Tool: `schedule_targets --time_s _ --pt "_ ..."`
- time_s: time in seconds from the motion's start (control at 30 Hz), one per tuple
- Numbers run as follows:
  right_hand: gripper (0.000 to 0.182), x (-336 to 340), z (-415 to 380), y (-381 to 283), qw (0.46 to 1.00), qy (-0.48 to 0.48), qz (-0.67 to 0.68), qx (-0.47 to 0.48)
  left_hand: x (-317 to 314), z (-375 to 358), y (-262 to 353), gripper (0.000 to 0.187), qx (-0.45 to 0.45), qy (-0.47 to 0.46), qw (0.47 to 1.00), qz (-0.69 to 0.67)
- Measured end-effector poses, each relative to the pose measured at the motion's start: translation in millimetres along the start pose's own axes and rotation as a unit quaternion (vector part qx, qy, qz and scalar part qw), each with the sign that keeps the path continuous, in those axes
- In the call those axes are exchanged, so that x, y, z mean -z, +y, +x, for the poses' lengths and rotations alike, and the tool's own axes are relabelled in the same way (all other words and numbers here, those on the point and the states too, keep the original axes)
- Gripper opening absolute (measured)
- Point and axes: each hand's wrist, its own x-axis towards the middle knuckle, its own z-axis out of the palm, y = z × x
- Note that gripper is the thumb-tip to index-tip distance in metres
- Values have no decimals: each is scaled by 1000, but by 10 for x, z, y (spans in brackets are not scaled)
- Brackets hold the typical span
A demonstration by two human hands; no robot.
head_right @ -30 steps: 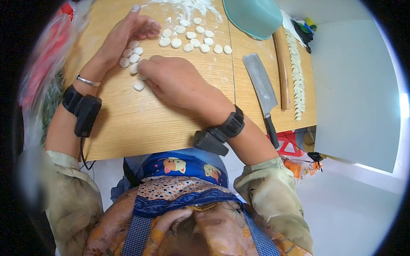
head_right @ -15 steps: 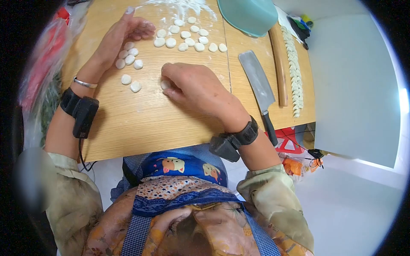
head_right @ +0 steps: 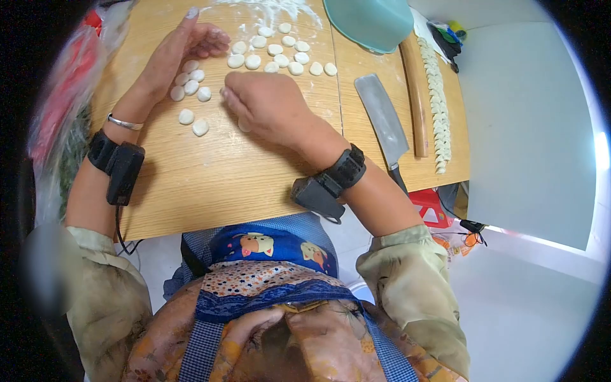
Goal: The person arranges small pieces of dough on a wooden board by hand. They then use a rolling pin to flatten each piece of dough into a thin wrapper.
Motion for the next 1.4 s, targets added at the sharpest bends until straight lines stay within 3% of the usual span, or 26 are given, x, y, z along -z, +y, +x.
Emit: schedule_targets --time_s 0.07,0.13,0.27,0.33,0.37,0.43,0.57,0.67,0.7,0.77,0.83,0.87,0.9,0.97,1.07,1.2,1.33,1.4 --pt "19 -1 12 -26 997 -33 43 -53 -14 1 -41 80 -12 2 1000 -7" --pt "21 -124 -19 -91 998 32 -59 6 41 21 -86 80 -22 5 1000 -11" --pt "24 -36 6 -25 999 12 -41 2 98 48 -112 76 -20 -32 999 34" --pt "24 60 35 17 993 -51 40 -98 101 45 -131 76 -13 -30 999 31" --pt "24 23 17 -11 993 -52 40 -98 102 46 -141 76 -21 -27 999 35" --pt "25 -105 -55 -66 997 42 -55 -14 85 27 -156 76 -29 -23 999 37" --pt "29 25 -34 83 999 8 5 -52 96 27 -141 77 -31 -25 998 45" --pt "30 270 -90 107 908 -98 357 -194 21 -3 -70 78 -14 -15 1000 12" --pt "30 306 -153 18 908 -101 357 -193 -7 -19 -47 80 0 2 1000 -15" --pt "29 359 -258 -154 825 -247 475 -182 -4 -9 -75 80 2 3 1000 -27" --pt "24 394 -234 -188 841 -292 425 -166 -13 6 -96 80 2 -3 999 -37" --pt "20 367 -201 -132 932 -183 289 -116 -13 8 -104 80 -5 1 999 -32" --pt "18 345 -165 -95 986 -67 142 -62 -6 11 -131 80 -11 4 1000 -27" --pt "18 280 -90 -44 990 -20 79 -111 66 25 -155 78 -13 -16 1000 -5" --pt "17 124 36 -67 990 35 132 -24 112 56 -181 77 -27 -41 999 13" --pt "13 -25 152 -205 997 18 75 28 78 13 -152 77 -27 -29 999 -7" --pt "10 -67 159 -200 998 28 52 16 11 -27 1 79 -1 -1 1000 -25" --pt "10 7 25 -194 998 -10 60 -11 -6 -37 18 79 5 -6 1000 -11"
